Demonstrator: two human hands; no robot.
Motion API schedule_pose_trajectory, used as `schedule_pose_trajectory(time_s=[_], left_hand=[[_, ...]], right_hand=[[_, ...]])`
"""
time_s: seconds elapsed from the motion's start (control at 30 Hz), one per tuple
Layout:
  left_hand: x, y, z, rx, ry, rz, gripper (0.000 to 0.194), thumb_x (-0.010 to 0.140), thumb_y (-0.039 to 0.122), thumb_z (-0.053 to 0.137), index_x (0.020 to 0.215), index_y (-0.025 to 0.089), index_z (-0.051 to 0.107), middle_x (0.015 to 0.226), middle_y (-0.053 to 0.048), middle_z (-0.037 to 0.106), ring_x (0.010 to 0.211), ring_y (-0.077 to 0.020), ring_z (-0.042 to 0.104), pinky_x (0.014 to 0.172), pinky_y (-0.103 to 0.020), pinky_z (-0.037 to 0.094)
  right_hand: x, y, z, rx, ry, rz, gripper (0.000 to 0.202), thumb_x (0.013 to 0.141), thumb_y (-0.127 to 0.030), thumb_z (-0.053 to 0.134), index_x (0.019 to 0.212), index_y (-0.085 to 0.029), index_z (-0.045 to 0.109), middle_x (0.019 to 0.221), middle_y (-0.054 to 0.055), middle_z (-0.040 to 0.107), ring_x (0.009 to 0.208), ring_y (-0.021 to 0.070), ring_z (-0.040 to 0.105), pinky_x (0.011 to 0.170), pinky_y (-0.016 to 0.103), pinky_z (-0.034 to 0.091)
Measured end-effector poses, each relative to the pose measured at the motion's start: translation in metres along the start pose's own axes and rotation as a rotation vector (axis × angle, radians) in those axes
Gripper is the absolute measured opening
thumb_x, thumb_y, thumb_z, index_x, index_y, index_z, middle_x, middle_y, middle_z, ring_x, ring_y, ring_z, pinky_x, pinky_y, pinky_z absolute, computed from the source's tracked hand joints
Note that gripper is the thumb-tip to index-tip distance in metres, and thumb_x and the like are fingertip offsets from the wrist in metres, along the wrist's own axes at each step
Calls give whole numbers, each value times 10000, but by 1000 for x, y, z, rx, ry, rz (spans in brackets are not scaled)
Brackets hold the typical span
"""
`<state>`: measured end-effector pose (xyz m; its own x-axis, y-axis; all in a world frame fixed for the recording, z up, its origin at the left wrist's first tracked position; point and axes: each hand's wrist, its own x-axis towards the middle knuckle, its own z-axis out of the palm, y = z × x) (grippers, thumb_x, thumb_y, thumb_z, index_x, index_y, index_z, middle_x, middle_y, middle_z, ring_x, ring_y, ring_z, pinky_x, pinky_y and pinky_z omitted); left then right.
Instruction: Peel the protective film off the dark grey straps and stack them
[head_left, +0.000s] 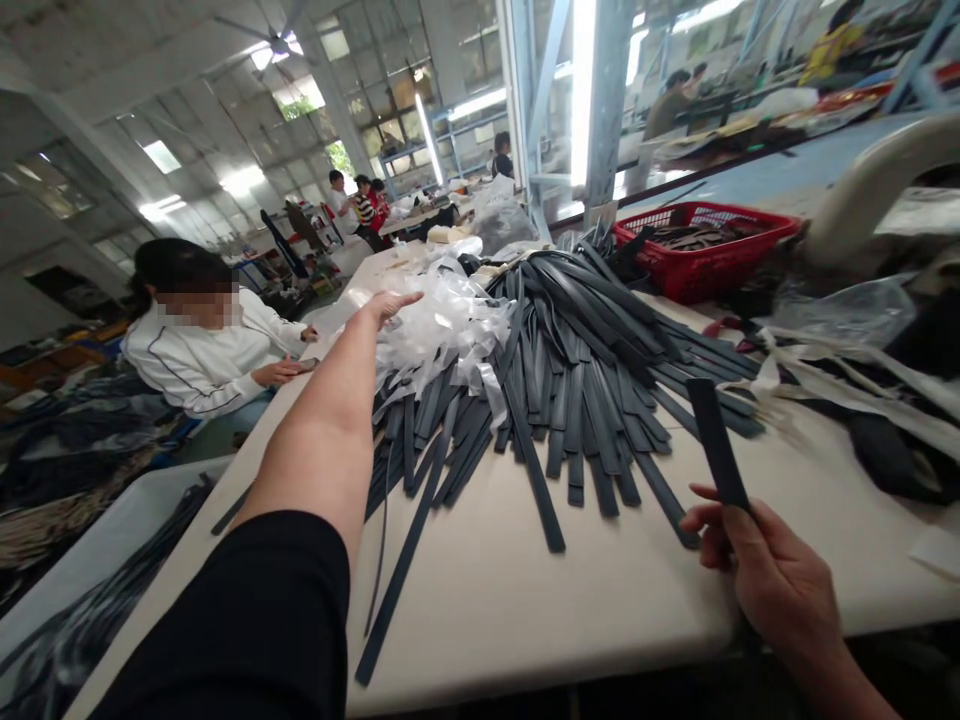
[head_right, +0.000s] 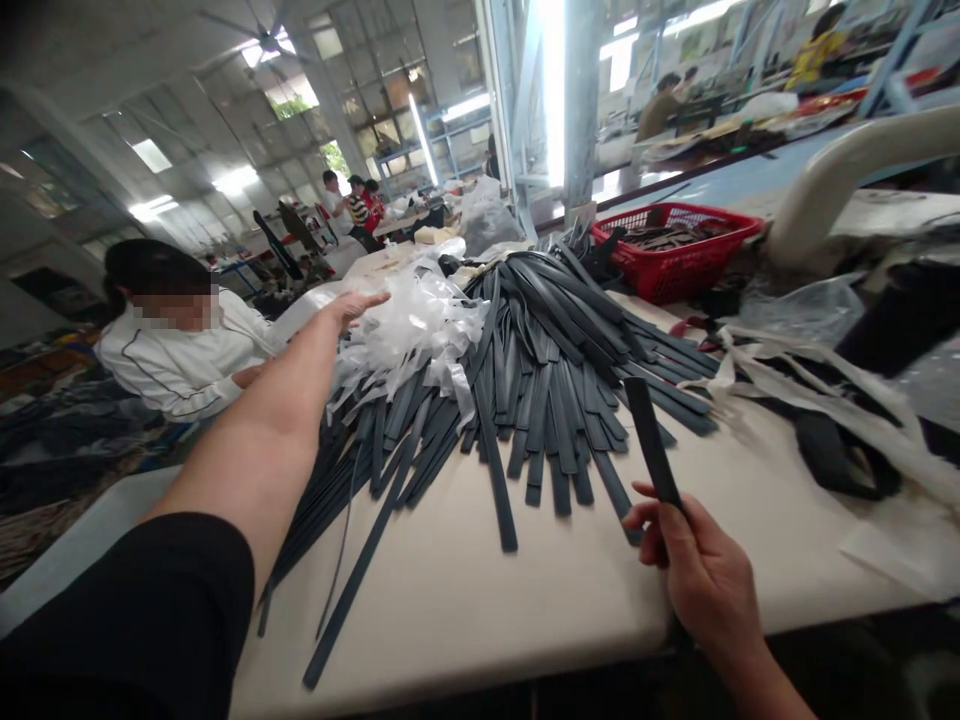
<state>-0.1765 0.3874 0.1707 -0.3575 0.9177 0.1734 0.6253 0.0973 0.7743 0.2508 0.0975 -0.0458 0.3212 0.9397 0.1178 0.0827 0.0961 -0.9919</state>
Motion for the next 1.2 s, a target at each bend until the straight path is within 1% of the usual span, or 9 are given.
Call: schedule_pose_trajectory(time_s=[0.13,0.3,0.53,0.7,0.77,0.87,1.03,1.1,1.2], left_hand=[[-5,-21,10,65,-22,-30,601,650,312,832,1191,132,642,1304,-210,635,1263,-369,542,1035,-458,413],[-40,-31,19,4,-39,201,458,809,265,630,1243,116,633,1283,-161,663,1144,-259,626,1016,-368,446],[-164,-61,14,-103,-143,460,242,836,330,607,953,174,750,998,-96,758,963,-235,685,957,-379,508],[-263,-90,0,-113,-73,639,211,851,278,655,1029,221,753,1158,-79,719,1068,-226,661,1006,-375,494],[-299,-100,-2,-112,23,691,205,879,252,638,1050,236,749,1172,-73,713,1046,-214,672,955,-360,528],[-342,-109,-1,-76,151,717,196,887,224,636,1044,258,748,1171,-59,715,1075,-221,667,943,-372,541],[-383,-114,-3,26,226,845,246,889,161,618,1072,283,727,1158,-50,725,1143,-243,643,967,-425,532],[-392,-117,-3,41,252,863,244,901,156,596,1079,267,719,1149,-62,726,1149,-244,638,963,-428,533],[-402,-123,-1,83,247,873,218,898,180,610,1076,251,714,1132,-75,729,1136,-246,641,954,-432,539]], right_hand=[[0,4,-3,7,-15,-18,402,923,-574,533,1074,-224,662,740,34,664,481,136,512,472,279,461],[2,12,-5,27,-14,-27,371,916,-566,543,1081,-257,663,763,50,677,488,166,527,457,313,477],[1,8,-3,53,-22,-52,377,929,-556,536,1081,-234,658,753,43,675,489,152,533,470,299,443],[-2,-6,-2,238,-77,74,352,870,-544,630,984,-212,662,681,17,644,427,118,467,420,265,354],[-16,-19,9,391,-186,187,342,831,-532,673,923,-204,652,602,-17,591,373,81,388,389,231,276],[-51,-40,44,493,-516,371,369,849,-538,656,886,-171,655,520,-41,539,340,42,306,383,205,184],[-100,-56,115,592,-1008,636,557,850,-650,599,998,-122,697,524,-44,558,332,24,219,370,209,121],[-109,-55,133,636,-1090,715,615,812,-710,591,988,-129,688,528,-59,544,332,20,176,369,208,111],[-116,-58,149,596,-1079,706,595,758,-749,605,756,-154,615,464,-84,457,331,20,169,377,209,121]])
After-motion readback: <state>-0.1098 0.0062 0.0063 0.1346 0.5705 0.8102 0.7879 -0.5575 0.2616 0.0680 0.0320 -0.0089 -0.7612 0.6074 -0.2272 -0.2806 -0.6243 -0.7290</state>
